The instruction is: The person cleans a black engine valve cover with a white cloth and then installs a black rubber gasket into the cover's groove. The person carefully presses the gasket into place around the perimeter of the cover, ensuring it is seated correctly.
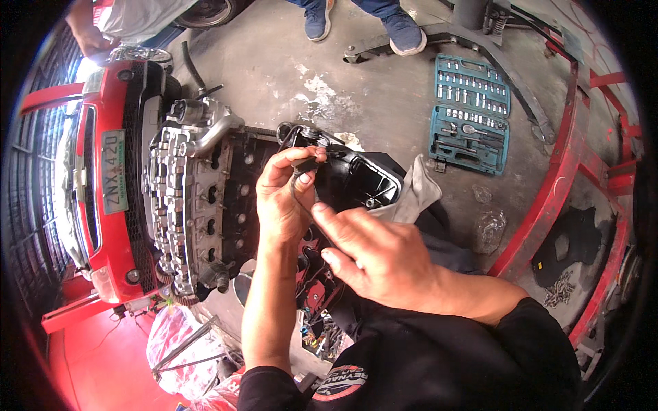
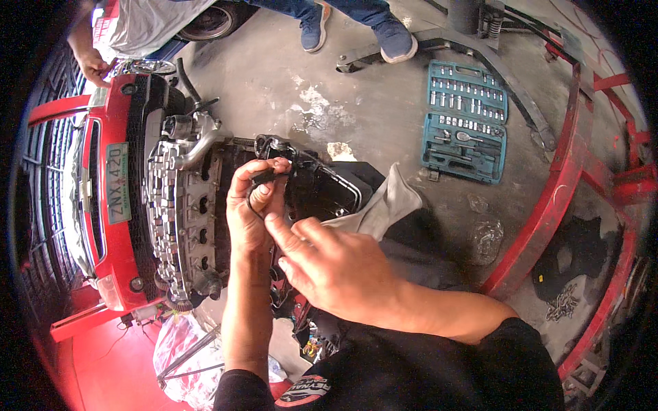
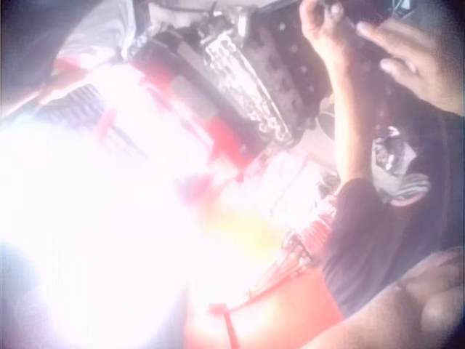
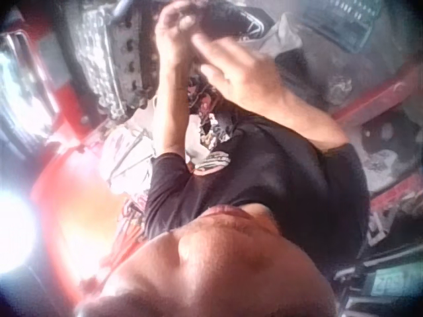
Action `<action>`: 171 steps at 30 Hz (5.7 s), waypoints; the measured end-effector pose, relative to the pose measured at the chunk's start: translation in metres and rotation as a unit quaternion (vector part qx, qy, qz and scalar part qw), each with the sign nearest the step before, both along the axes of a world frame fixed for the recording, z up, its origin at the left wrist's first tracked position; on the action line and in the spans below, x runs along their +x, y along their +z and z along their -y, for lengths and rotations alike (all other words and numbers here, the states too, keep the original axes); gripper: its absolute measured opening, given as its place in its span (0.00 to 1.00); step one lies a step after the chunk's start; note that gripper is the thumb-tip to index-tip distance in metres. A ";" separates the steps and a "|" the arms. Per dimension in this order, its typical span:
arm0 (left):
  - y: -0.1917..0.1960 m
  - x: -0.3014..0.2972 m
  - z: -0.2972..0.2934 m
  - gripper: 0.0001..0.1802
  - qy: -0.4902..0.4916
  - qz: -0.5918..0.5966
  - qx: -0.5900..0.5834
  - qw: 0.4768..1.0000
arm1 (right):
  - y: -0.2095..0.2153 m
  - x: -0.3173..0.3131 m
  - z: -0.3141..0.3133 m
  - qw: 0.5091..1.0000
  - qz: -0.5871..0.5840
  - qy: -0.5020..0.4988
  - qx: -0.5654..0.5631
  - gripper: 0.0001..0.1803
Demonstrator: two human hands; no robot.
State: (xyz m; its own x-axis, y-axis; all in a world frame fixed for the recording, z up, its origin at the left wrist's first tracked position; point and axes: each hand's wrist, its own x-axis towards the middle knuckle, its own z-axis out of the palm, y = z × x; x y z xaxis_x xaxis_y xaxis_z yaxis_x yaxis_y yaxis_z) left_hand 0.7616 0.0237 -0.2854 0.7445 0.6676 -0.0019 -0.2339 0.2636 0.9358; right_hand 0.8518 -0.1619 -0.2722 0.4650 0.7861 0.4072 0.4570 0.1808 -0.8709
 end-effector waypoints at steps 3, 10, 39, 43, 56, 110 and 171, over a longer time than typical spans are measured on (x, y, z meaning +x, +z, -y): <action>-0.014 -0.004 -0.004 0.23 0.029 0.016 -0.021 0.999 | -0.003 -0.017 -0.008 0.999 -0.024 0.031 0.013 0.25; -0.015 -0.006 -0.002 0.18 0.031 0.035 -0.018 0.999 | -0.009 0.007 -0.002 0.970 -0.221 -0.045 0.088 0.11; 0.028 0.049 0.029 0.17 -0.126 -0.207 0.713 0.658 | -0.083 0.028 0.007 0.923 -0.370 -0.082 0.067 0.14; 0.033 0.049 0.033 0.19 -0.145 -0.228 0.784 0.559 | -0.085 0.021 -0.004 0.914 -0.387 -0.105 0.069 0.21; 0.012 -0.018 0.065 0.33 0.218 -0.294 0.491 0.791 | -0.061 0.039 -0.021 0.984 0.027 -0.171 -0.027 0.14; -0.024 -0.046 0.079 0.18 0.177 -0.379 0.651 0.633 | 0.003 0.089 -0.100 0.930 0.018 0.134 -0.341 0.10; -0.039 -0.023 0.054 0.12 0.200 -0.289 0.631 0.691 | -0.037 0.083 -0.089 0.933 -0.122 0.153 -0.301 0.08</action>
State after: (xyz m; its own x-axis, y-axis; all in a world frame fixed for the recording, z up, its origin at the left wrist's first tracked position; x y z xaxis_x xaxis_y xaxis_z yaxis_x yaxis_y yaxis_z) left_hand 0.7388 -0.0307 -0.3244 0.6186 0.5608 0.5503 0.4574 -0.8265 0.3280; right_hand 0.9351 -0.0731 -0.3095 0.2027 0.9493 -0.2404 0.2392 -0.2860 -0.9279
